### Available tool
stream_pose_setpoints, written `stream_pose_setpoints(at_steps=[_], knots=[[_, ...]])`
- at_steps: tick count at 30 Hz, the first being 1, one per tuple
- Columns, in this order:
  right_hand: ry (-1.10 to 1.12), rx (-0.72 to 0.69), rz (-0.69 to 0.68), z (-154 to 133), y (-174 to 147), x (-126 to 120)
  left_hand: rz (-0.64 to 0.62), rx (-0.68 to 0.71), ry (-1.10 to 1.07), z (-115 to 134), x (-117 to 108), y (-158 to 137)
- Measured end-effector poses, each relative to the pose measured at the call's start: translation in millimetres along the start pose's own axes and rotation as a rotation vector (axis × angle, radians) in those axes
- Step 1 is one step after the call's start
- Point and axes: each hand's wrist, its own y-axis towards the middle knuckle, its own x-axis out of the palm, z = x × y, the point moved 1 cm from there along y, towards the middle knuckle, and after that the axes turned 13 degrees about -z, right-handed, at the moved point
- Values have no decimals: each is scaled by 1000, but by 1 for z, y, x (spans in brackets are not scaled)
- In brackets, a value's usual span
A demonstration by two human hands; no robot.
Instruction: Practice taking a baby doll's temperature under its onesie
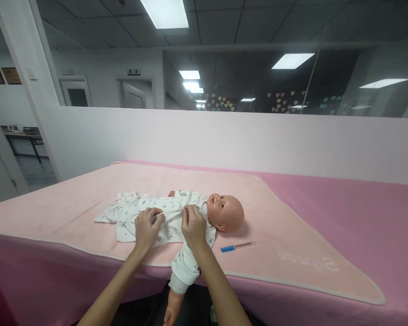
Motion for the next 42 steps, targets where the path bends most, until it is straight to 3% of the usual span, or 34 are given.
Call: stream_pose_setpoints(at_steps=[4, 9, 12, 19, 31, 37, 42], knots=[[-70, -33, -21, -4, 1, -1, -115, 65, -102, -11, -9, -2], [-269, -300, -310, -24, 9, 10, -83, 110, -331, -16, -8, -1], [-276, -326, -393, -33, 11, 19, -42, 89, -473, -20, -6, -2], [-80, -214, -301, -23, 7, 30, -44, 90, -497, -18, -5, -3], [-153, -158, -329, -23, 9, 31, -64, 86, -361, -16, -6, -5], [-217, -252, -340, -25, 9, 30, -61, 68, -325, -17, -5, -4], [-231, -239, -345, -23, 9, 34, -62, 69, -315, -16, -6, -4]])
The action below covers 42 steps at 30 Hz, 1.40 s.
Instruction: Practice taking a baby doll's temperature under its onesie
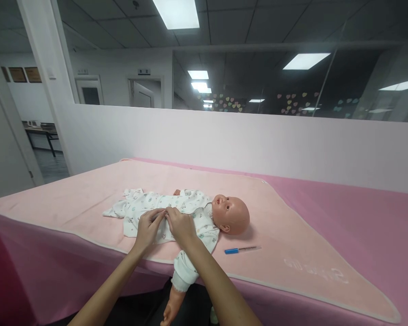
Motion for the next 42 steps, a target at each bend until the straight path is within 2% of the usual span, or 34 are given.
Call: stream_pose_setpoints(at_steps=[10, 19, 28, 36, 39, 42], knots=[[75, -28, 5, -1, -1, -5, -17, -3, 41, 6, -1, -1], [90, 11, 50, 2, -2, 0, -60, 5, -45, 5, -3, 0], [135, 22, 33, 1, -1, -2, -50, 39, -96, 8, -3, -2], [173, -12, 274, 2, -13, -16, 62, -82, -133, 7, -5, -6], [127, -10, 313, 10, -26, -31, 68, -87, -92, 6, -5, -6], [53, -93, 322, 25, -51, -50, 73, -65, -53, 5, -5, -5]])
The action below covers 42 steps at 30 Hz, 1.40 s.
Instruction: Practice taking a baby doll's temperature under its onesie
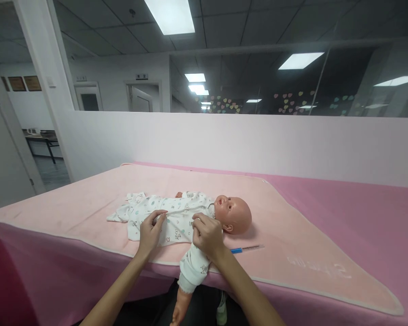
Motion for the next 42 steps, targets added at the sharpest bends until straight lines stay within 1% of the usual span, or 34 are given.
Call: stream_pose_setpoints(at_steps=[2, 4, 7, 9, 11, 14, 17, 18, 20, 23, 25, 28, 30, 31, 33, 34, 36, 39, 40, 42], knots=[[-28, -52, -24, 12, -20, -19, 27, 27, 66, 2, 0, 1], [-35, -45, -68, 26, -43, -36, 68, 68, 187, 6, 2, 5], [-56, 61, -157, 49, -79, -57, 101, 170, 342, 21, 8, 17], [-109, 147, -226, 64, -98, -68, 65, 261, 359, 36, 16, 31], [-189, 206, -292, 77, -112, -77, -36, 342, 349, 52, 27, 48], [-293, 251, -377, 93, -124, -85, -265, 411, 364, 65, 50, 70], [-358, 301, -431, 107, -129, -89, -487, 388, 374, 60, 73, 80], [-379, 313, -446, 110, -130, -89, -539, 363, 366, 56, 78, 82], [-420, 333, -480, 117, -131, -89, -596, 315, 330, 46, 86, 83], [-482, 385, -536, 123, -129, -89, -638, 270, 255, 35, 91, 86], [-529, 443, -586, 124, -127, -89, -692, 221, 207, 32, 90, 91], [-581, 545, -659, 123, -121, -90, -847, 160, 150, 32, 86, 99], [-575, 613, -654, 121, -118, -91, -966, 146, 148, 35, 82, 104], [-552, 632, -637, 120, -116, -92, -1017, 146, 166, 37, 80, 105], [-473, 610, -624, 117, -113, -95, -1078, 165, 228, 42, 78, 108], [-429, 580, -639, 116, -112, -96, -1088, 179, 266, 44, 77, 109], [-349, 520, -708, 114, -110, -99, -1033, 165, 367, 49, 75, 112], [-263, 498, -798, 109, -111, -106, -870, 59, 496, 50, 71, 121], [-239, 495, -815, 107, -112, -108, -833, 25, 518, 49, 69, 125], [-204, 501, -827, 102, -112, -114, -804, -24, 537, 44, 66, 133]])
